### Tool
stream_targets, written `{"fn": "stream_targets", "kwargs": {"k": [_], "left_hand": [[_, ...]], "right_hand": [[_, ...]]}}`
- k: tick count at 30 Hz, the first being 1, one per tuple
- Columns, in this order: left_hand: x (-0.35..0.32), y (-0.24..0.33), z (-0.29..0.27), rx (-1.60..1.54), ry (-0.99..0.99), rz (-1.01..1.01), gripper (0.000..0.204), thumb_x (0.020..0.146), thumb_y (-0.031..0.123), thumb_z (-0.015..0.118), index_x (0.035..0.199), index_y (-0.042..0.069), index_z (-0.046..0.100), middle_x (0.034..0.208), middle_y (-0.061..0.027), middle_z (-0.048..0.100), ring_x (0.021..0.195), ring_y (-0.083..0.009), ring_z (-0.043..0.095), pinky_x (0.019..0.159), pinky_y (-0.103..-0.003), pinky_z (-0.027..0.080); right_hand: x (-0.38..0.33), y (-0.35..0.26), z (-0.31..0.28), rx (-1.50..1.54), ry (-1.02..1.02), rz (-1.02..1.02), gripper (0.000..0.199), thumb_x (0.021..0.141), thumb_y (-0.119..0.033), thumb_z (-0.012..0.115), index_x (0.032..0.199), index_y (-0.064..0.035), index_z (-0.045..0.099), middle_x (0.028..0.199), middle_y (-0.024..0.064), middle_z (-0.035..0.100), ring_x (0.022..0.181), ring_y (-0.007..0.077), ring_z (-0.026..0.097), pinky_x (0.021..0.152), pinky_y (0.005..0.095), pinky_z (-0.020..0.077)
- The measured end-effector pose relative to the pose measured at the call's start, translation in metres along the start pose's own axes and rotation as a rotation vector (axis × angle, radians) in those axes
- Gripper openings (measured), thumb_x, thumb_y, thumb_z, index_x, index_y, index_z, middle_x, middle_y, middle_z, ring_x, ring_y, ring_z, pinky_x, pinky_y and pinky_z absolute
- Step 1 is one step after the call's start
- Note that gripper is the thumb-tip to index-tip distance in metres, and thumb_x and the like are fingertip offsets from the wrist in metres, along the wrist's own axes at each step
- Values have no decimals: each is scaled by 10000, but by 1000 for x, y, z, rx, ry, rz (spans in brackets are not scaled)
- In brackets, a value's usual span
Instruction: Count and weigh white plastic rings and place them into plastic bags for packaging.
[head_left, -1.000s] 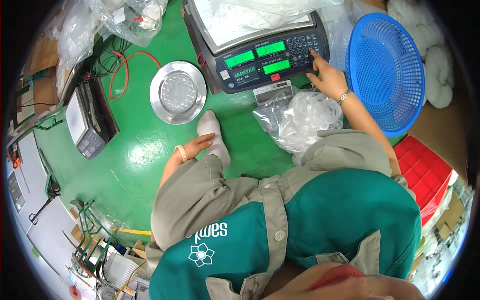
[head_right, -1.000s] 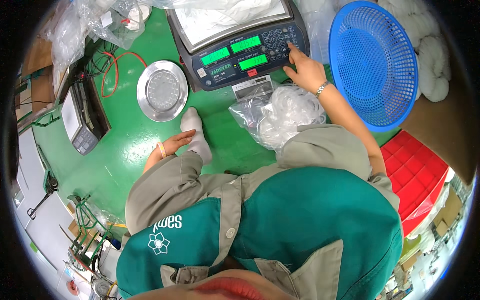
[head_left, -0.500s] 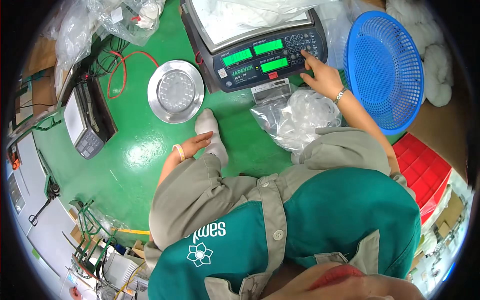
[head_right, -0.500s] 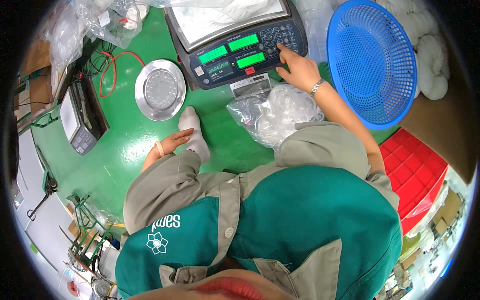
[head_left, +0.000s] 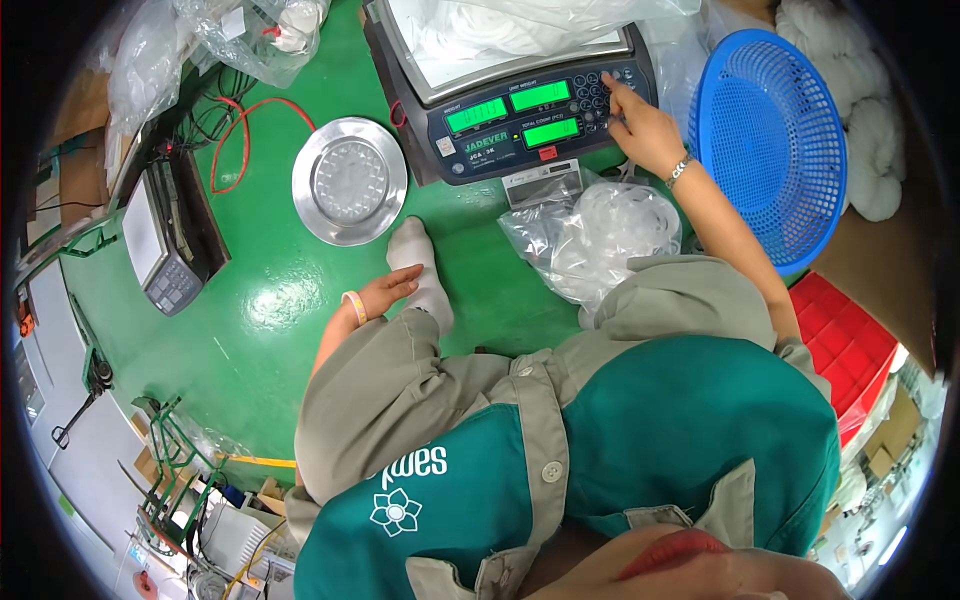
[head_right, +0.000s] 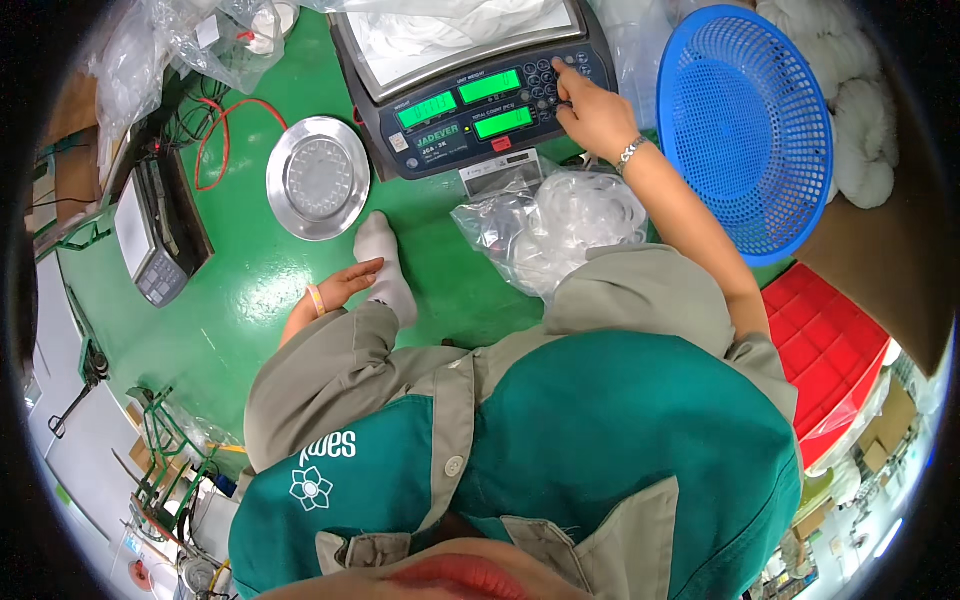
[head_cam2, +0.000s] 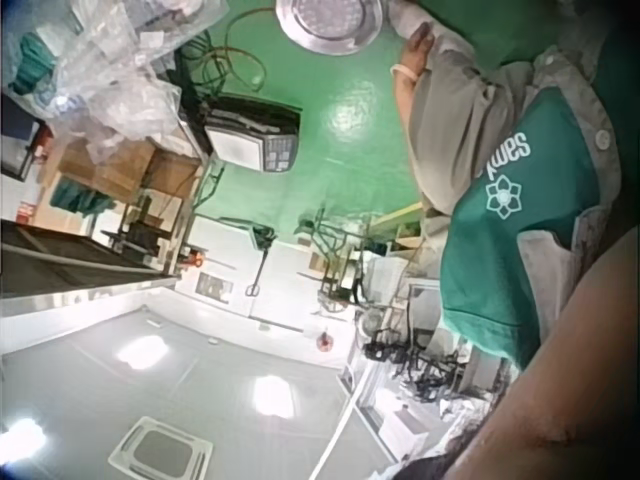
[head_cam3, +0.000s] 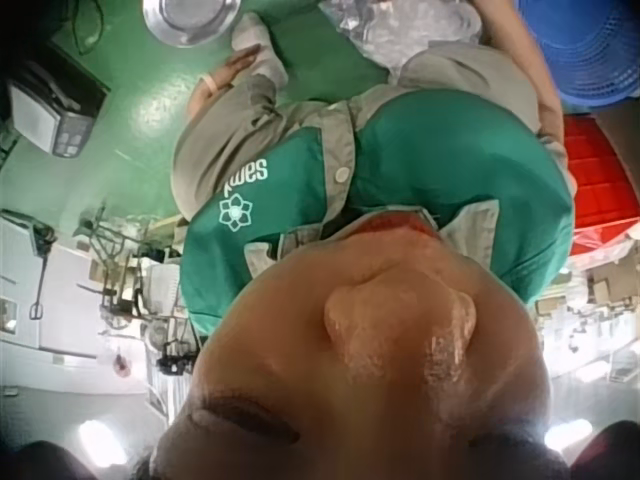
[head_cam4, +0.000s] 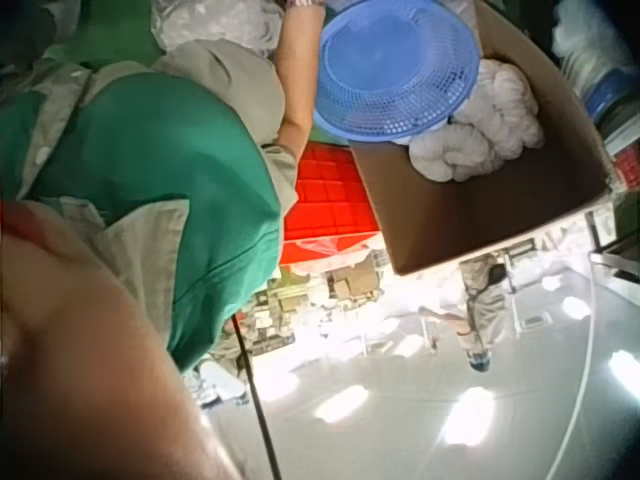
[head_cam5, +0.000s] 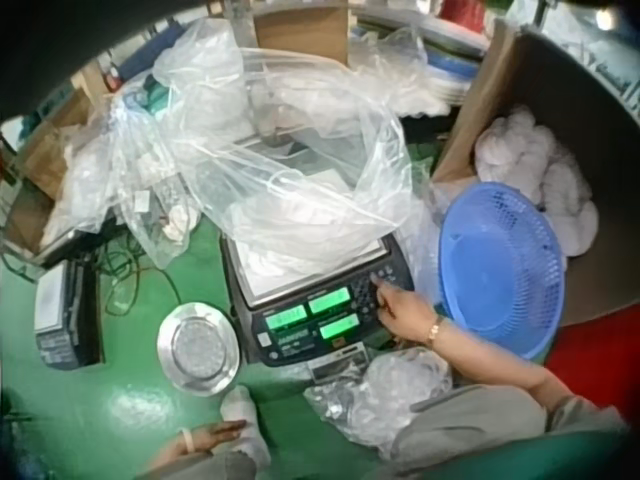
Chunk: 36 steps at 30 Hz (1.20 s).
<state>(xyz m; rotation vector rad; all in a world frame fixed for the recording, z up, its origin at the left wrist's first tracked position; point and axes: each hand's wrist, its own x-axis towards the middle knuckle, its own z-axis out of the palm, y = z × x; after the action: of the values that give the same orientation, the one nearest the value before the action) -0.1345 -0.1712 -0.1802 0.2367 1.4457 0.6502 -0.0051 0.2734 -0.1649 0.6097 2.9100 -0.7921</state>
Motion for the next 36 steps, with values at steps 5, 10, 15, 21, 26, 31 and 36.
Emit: {"fn": "stream_targets", "kwargs": {"k": [5,10,15,21,26,31,36], "left_hand": [[1,-1,0,12,-1,-1,500,919,259,491,1353,52,353,1385,-75,380,1287,-185,321,1059,-314,249],[1,-1,1,28,12,-14,501,920,267,490,1353,54,355,1387,-74,377,1290,-187,317,1062,-313,245],[0,1,1,-6,-3,-2,514,916,285,496,1354,54,354,1391,-74,371,1292,-189,313,1061,-314,245],[-2,3,2,7,4,-6,524,915,295,498,1354,49,351,1389,-78,374,1291,-188,313,1061,-314,245],[-2,3,1,20,0,1,522,915,293,497,1353,48,352,1387,-79,376,1291,-190,314,1061,-315,245],[-1,2,1,35,4,13,514,915,277,495,1351,42,354,1386,-82,376,1291,-192,314,1063,-315,245],[-1,1,2,9,4,15,502,917,261,490,1346,36,359,1385,-85,378,1291,-189,315,1064,-312,244]], "right_hand": [[-7,2,4,-20,-33,-68,606,759,-104,521,1341,-164,364,871,14,555,701,239,589,647,355,464],[-31,-5,21,-7,-157,-102,629,742,-96,517,1346,-169,357,852,18,571,741,253,595,646,368,470],[-33,-6,27,-22,-146,-75,642,741,-106,518,1355,-160,338,883,15,564,784,253,595,651,375,471],[-36,-13,18,9,-156,-75,617,739,-119,525,1333,-152,360,907,18,570,776,255,596,643,372,474],[-38,-14,13,11,-201,-32,562,743,-143,514,1293,-141,402,951,15,590,788,253,603,644,377,478],[-36,-11,21,2,-148,-63,612,736,-133,543,1324,-156,376,890,11,563,731,251,596,633,370,471],[-38,-9,22,13,-96,-94,571,739,-157,559,1289,-155,406,900,12,565,704,259,596,634,373,473]]}}
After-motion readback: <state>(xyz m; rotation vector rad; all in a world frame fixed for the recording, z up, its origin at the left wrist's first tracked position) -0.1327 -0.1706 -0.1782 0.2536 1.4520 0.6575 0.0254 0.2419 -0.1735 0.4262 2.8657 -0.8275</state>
